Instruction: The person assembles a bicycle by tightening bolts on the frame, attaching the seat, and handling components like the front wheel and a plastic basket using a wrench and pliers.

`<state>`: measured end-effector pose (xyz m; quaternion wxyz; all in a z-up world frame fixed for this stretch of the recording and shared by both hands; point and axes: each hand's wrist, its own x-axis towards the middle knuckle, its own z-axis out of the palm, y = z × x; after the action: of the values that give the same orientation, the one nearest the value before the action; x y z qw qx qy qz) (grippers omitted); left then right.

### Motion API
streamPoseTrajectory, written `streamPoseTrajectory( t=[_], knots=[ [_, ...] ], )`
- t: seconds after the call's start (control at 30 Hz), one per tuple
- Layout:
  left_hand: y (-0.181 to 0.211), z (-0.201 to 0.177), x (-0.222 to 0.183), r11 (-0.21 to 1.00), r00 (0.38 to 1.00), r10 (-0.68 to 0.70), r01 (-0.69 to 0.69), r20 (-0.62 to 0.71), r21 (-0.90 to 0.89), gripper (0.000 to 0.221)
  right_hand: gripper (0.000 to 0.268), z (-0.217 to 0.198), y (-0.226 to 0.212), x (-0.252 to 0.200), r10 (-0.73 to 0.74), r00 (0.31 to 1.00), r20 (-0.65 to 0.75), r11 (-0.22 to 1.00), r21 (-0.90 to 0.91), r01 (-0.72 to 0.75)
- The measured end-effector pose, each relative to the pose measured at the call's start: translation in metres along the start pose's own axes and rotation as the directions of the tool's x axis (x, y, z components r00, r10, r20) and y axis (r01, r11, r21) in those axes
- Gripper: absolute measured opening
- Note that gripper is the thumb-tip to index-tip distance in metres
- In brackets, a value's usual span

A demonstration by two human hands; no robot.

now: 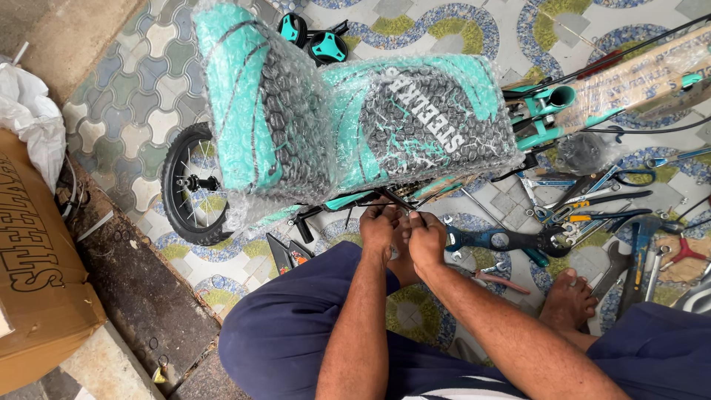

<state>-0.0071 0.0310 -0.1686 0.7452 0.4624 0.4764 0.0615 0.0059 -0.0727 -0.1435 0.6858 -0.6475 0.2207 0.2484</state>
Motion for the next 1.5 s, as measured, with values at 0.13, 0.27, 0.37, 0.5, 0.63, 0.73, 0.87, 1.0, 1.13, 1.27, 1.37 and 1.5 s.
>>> streamPoseTrajectory(
  t=[0.13,0.27,0.37,0.5,0.63,0.73,0.87,1.0,1.13,1.27,1.37,1.5],
  knots=[
    [0.001,0.002,-0.002,0.998,1.000,0.004,-0.004,0.002,-0.067,0.016,0.024,-0.004,0.001,0.005,0.006,0.996,0.091,0.996,0.084,-0.014],
    [0.004,0.002,-0.004,0.998,0.999,-0.029,0.028,-0.019,-0.061,0.013,0.025,-0.008,0.006,0.011,-0.017,0.993,0.113,1.000,0.021,0.015],
    [0.008,0.004,-0.012,0.998,0.999,-0.041,0.041,0.010,-0.043,0.013,0.033,-0.011,0.008,0.016,0.103,0.976,0.191,0.978,0.158,-0.134],
    [0.019,0.006,-0.020,0.998,0.998,-0.057,0.057,0.016,-0.018,0.016,0.031,-0.016,0.001,0.018,0.181,0.933,0.310,0.939,0.226,-0.258],
    [0.016,0.003,-0.023,0.996,0.997,-0.070,0.071,0.016,-0.047,0.015,0.025,-0.013,0.009,0.017,0.155,0.927,0.342,0.911,0.313,-0.268],
    [0.005,-0.001,-0.014,0.999,1.000,0.001,0.000,-0.019,0.044,0.019,0.022,-0.021,0.023,0.027,0.064,0.951,0.303,0.975,0.183,-0.124],
    [-0.003,0.000,-0.014,0.989,0.991,0.093,-0.082,-0.094,0.122,0.022,0.026,-0.069,0.039,0.049,-0.422,0.860,0.287,0.461,-0.749,0.476],
    [0.017,0.013,-0.046,0.969,0.967,0.171,-0.130,-0.190,0.212,0.027,0.039,-0.149,0.044,0.072,-0.054,0.970,0.238,0.073,-0.968,0.241],
    [0.051,0.022,-0.108,0.883,0.909,0.415,-0.412,0.035,0.223,0.024,0.038,-0.186,0.054,0.080,0.122,0.978,0.170,-0.098,-0.978,0.182],
    [0.093,0.020,-0.158,0.835,0.931,0.364,-0.332,0.011,0.439,0.028,0.038,-0.185,0.048,0.080,0.180,0.965,0.192,-0.173,-0.959,0.223],
    [0.119,0.014,-0.178,0.526,0.792,0.597,-0.504,0.124,0.685,0.033,0.037,-0.182,0.037,0.072,0.176,0.963,0.203,-0.132,-0.965,0.228],
    [0.130,0.018,-0.177,-0.214,0.509,0.676,-0.556,0.533,0.803,0.031,0.037,-0.183,0.027,0.070,0.152,0.966,0.207,-0.103,-0.969,0.224]
  ],
)
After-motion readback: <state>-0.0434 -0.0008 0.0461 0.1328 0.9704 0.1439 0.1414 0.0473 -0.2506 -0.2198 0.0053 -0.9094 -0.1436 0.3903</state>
